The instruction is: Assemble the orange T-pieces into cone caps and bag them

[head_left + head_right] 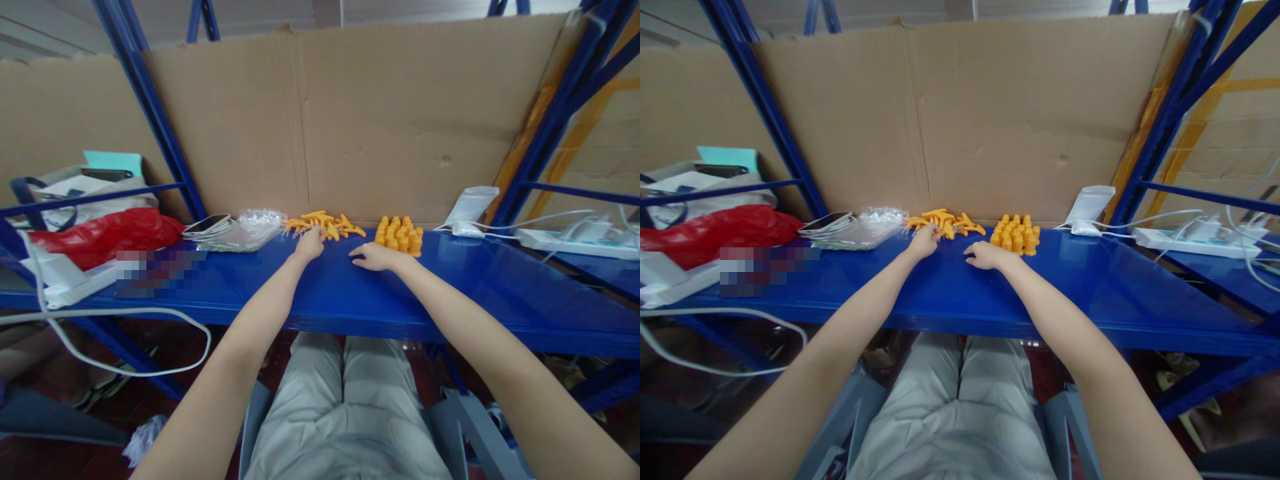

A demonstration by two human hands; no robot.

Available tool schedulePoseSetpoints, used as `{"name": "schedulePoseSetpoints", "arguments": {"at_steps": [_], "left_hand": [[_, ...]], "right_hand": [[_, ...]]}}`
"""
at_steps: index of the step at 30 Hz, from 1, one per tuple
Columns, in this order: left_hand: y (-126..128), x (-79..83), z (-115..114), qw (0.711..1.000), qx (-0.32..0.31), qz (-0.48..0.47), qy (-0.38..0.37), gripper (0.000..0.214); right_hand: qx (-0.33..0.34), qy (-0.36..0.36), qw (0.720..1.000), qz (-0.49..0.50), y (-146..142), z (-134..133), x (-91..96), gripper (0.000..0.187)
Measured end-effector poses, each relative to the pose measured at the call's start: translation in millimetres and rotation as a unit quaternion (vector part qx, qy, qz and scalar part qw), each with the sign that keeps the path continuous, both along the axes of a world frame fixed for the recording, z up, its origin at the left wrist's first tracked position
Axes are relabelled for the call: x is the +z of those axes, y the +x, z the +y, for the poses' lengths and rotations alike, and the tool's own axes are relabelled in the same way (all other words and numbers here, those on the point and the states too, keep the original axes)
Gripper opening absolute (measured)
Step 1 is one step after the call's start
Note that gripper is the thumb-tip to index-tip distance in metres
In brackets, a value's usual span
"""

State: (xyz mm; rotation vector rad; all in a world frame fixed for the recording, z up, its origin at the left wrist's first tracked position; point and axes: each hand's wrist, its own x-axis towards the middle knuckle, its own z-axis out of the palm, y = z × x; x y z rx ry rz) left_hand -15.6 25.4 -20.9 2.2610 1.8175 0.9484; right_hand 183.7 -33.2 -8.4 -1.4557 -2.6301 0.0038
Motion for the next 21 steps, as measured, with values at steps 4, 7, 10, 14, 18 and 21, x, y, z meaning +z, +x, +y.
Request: {"name": "schedulePoseSetpoints", "arguments": {"at_steps": [4,7,10,14,18,21], "left_hand": [[2.5,2.6,-0.5,0.993,0.021,-0.108,0.04,0.014],[7.1,4.9,2.3,0.97,0.022,-0.236,0.053,0.014],[12.6,8.2,4.0,0.923,-0.007,-0.384,0.022,0.013],[16.7,13.8,-3.2,0.852,-0.08,-0.51,-0.086,0.006],[17.4,19.4,-14.6,0.787,-0.13,-0.579,-0.171,0.006],[18.9,22.7,-20.1,0.755,-0.155,-0.605,-0.2,0.009]], "right_hand": [[0.004,0.012,1.0,0.019,0.8,2.1,-2.6,0.042],[-0.001,0.022,0.999,0.039,0.8,2.3,-3.2,0.047],[-0.002,0.04,0.997,0.069,0.4,1.8,-2.8,0.052],[0.0,0.068,0.993,0.1,-0.4,0.4,-1.7,0.052],[-0.005,0.098,0.989,0.109,-2.1,-2.3,1.3,0.047],[-0.001,0.104,0.987,0.126,-3.6,-5.0,4.1,0.043]]}}
